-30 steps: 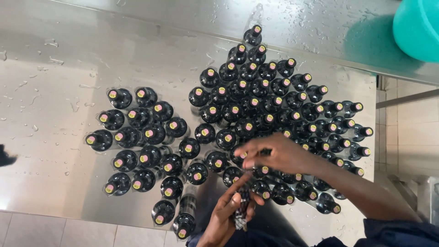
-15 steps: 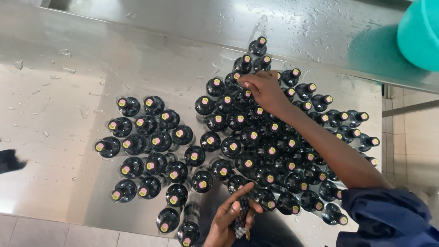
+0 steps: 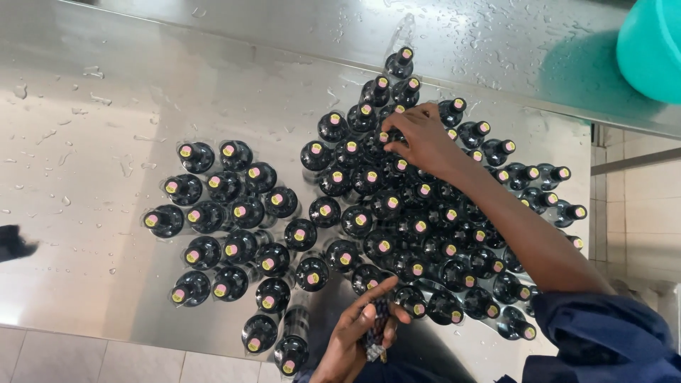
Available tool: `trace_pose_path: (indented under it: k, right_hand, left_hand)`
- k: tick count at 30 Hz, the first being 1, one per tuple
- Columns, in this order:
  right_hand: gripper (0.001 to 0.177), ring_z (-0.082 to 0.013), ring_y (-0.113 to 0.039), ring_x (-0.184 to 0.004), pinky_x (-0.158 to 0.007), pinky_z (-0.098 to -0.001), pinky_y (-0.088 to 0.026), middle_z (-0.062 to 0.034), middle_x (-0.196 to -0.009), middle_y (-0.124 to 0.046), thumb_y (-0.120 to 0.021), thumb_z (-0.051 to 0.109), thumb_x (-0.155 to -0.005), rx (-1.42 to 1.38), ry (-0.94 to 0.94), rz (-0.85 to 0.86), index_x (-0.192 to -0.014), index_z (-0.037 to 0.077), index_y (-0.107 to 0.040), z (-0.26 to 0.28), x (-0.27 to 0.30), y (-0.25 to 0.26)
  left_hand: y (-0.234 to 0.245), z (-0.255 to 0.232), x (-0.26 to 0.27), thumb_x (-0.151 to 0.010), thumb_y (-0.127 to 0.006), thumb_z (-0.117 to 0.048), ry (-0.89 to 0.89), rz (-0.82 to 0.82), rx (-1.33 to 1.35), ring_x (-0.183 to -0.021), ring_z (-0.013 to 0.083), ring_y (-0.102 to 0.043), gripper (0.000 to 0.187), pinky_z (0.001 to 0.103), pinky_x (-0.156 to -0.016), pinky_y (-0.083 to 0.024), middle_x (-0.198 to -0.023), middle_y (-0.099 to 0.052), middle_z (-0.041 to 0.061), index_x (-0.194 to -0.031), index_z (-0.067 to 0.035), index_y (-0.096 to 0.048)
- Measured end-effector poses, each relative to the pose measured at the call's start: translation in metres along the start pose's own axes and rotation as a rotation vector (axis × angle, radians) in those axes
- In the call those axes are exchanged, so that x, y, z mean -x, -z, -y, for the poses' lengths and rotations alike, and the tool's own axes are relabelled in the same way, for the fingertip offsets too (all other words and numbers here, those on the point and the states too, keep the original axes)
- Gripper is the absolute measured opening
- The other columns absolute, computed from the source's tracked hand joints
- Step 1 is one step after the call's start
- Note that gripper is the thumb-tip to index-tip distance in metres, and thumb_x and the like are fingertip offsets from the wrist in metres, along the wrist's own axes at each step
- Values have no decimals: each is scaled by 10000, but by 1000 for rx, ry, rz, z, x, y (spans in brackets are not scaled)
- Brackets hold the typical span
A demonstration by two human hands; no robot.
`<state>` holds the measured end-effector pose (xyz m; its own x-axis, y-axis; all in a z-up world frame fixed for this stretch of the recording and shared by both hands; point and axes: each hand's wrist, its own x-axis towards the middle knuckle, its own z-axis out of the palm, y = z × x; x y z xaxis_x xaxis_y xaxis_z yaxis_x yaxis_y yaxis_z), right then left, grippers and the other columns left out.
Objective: The person is manually applying small circular labels to the caps of numerous small black bottles arranged on a stainless steel table.
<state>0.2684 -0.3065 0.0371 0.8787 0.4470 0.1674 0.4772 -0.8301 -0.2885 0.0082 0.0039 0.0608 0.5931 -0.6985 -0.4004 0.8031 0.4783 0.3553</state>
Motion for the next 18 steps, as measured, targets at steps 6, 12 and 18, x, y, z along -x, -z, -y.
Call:
trace_pose_path:
  k: [6,12,18]
  right_hand:
    - [609,-255,-781,-971,-1149,-567,-360,-43,-1222,-779,-877,184,-944,-91,-149,125,-1370,139,-445,8,-13,1]
    - [366,-305,-693,-1101,-984,-542,-448,-77,-1384,-668,-778,86,-980,-77,-136,318,-1313,185,-664,19,-26,20]
    - [621,-392,-555,-1324,-1138,-564,-437,-136,-1482,-594,-829,151,-935,-60,-116,404,-1515,131,-607,26,-33,46]
  left_hand:
    - [-12,-9,6,-1024,-633,-443,-23,-22,-6,-749,186,-556,832,349,-702,-471,-1152,-745,198,-1694,3,-419]
    - [-2,3,0,-1029,-609,-483,22,1,-33,-818,220,-610,845,412,-757,-514,-1219,-733,192,-1712,-49,-363]
    - [-2,2,5,-1031,-637,-382,-12,-27,40,-796,209,-623,820,329,-684,-535,-1168,-736,243,-1702,25,-398]
